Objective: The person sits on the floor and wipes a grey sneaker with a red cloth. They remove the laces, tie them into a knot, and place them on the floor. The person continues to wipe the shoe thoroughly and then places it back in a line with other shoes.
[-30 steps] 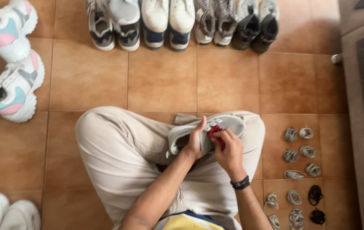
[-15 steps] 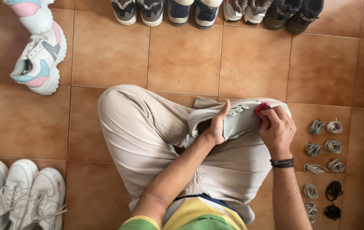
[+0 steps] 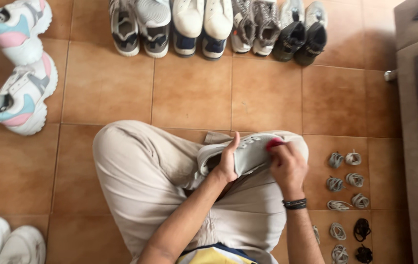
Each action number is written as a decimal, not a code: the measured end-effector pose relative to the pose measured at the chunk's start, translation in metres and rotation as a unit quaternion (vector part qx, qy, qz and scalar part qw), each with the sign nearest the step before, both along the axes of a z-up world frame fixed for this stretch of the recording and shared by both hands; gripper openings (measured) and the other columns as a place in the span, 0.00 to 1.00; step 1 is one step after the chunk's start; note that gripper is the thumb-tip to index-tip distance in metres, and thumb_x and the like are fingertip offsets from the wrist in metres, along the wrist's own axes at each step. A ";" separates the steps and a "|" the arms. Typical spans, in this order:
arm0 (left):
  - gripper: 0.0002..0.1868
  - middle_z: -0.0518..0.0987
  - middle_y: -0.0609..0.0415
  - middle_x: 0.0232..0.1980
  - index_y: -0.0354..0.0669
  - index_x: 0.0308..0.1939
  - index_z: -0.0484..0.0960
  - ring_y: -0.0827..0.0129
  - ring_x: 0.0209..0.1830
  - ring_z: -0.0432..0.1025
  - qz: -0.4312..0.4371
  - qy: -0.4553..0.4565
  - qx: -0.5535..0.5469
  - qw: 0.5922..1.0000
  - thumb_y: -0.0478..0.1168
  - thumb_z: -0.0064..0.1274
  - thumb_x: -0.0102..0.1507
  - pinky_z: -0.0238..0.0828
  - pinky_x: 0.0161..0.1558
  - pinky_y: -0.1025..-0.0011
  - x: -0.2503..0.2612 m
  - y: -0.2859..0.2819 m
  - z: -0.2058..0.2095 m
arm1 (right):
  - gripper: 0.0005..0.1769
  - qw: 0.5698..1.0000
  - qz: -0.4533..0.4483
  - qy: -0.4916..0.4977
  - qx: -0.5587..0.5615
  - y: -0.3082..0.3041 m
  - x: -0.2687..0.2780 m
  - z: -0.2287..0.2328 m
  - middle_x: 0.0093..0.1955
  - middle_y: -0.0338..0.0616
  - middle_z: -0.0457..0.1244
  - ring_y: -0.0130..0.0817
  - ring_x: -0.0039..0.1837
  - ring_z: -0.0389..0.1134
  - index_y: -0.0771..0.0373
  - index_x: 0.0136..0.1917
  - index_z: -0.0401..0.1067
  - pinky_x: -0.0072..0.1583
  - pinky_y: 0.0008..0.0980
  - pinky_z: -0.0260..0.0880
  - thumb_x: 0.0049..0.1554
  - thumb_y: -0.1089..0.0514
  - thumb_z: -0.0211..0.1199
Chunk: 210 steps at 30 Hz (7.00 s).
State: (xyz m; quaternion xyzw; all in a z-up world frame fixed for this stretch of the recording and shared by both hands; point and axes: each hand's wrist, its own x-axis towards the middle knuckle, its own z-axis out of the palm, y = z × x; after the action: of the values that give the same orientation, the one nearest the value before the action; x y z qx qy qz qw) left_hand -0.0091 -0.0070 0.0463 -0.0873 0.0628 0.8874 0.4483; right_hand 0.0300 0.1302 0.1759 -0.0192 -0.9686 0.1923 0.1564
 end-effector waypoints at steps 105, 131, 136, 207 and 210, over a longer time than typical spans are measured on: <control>0.31 0.73 0.47 0.68 0.25 0.71 0.70 0.64 0.69 0.65 -0.077 0.178 -0.127 0.973 0.47 0.53 0.71 0.57 0.73 0.64 0.012 0.023 0.017 | 0.11 0.963 -0.154 0.126 -0.181 0.006 0.010 -0.034 0.47 0.50 0.66 0.45 0.47 0.69 0.65 0.50 0.73 0.49 0.36 0.69 0.57 0.75 0.60; 0.33 0.77 0.47 0.62 0.34 0.68 0.70 0.60 0.65 0.69 0.007 0.028 -0.002 1.000 0.58 0.46 0.72 0.62 0.70 0.61 -0.005 0.027 0.016 | 0.14 0.993 -0.044 0.100 -0.051 -0.021 0.017 -0.040 0.45 0.52 0.64 0.51 0.44 0.68 0.63 0.45 0.72 0.44 0.42 0.68 0.49 0.75 0.56; 0.33 0.77 0.51 0.64 0.36 0.67 0.71 0.65 0.67 0.69 0.034 0.046 -0.020 0.998 0.59 0.45 0.69 0.62 0.72 0.65 -0.004 0.029 0.018 | 0.12 0.985 -0.104 0.115 -0.075 -0.012 -0.011 -0.039 0.45 0.51 0.65 0.52 0.44 0.68 0.63 0.47 0.72 0.43 0.43 0.67 0.53 0.75 0.58; 0.38 0.76 0.57 0.34 0.42 0.33 0.77 0.72 0.33 0.70 0.085 0.024 0.125 0.988 0.67 0.36 0.85 0.70 0.36 0.72 0.000 0.032 -0.010 | 0.15 0.975 0.056 0.087 -0.198 -0.056 0.007 -0.041 0.46 0.51 0.63 0.48 0.45 0.67 0.68 0.49 0.71 0.48 0.38 0.69 0.51 0.80 0.54; 0.37 0.68 0.62 0.23 0.50 0.23 0.71 0.75 0.21 0.64 0.080 0.020 0.031 0.996 0.70 0.35 0.77 0.64 0.25 0.74 -0.005 0.023 -0.012 | 0.16 0.974 0.055 0.050 -0.214 -0.056 -0.001 -0.037 0.46 0.52 0.63 0.47 0.44 0.68 0.68 0.48 0.71 0.46 0.36 0.69 0.50 0.80 0.54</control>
State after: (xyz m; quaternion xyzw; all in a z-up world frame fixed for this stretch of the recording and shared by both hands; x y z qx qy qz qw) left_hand -0.0142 0.0162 0.0342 -0.0605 0.0369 0.9233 0.3775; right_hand 0.0289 0.0742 0.1393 0.0108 -0.8957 0.4037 0.1859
